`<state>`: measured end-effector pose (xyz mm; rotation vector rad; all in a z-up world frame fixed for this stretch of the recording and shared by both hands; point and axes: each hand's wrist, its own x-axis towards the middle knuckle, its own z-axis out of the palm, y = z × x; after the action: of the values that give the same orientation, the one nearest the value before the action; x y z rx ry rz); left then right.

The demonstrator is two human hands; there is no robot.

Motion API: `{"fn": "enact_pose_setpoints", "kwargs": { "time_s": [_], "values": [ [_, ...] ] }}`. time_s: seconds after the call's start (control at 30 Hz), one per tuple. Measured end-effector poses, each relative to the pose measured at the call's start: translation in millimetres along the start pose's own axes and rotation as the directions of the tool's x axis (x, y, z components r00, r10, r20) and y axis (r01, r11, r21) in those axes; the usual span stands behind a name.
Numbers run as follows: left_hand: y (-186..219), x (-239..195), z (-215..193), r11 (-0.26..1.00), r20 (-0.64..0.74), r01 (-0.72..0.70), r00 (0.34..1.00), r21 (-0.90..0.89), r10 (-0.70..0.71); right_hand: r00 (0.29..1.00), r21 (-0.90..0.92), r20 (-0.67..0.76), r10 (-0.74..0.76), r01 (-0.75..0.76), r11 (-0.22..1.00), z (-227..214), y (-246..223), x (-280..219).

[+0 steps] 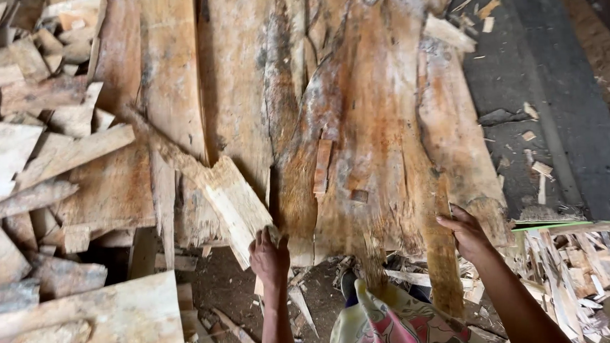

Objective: Manually sorting and cutting thin sheets of wood veneer using a lever-operated machine.

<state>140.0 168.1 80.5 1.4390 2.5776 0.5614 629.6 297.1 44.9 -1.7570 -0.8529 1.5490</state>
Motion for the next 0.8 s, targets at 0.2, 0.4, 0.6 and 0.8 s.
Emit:
{"fn": "enact_pose_setpoints", "kwargs": {
  "time_s": [0.2,0.4,0.6,0.8],
  "values": [
    [-27,25,8,0.993,0.015,0.019,1.0,0.114,-0.021,0.998,-0.064,0.013,0.058,-0.057,0.996,36,-48,-34],
    [16,40,23,0.984,-0.234,-0.179,0.956,0.013,0.177,0.997,0.014,-0.001,-0.071,0.071,0.997,35,-56,-37],
    [118,84,65,0.952,0.119,-0.275,0.949,-0.137,0.291,0.998,-0.033,-0.01,0.056,-0.056,0.998,31,-17,-13],
    [132,126,132,0.94,0.156,-0.339,0.931,0.028,0.331,0.994,-0.254,-0.104,0.039,-0.064,0.965,53,-38,-42]
  ]
}}
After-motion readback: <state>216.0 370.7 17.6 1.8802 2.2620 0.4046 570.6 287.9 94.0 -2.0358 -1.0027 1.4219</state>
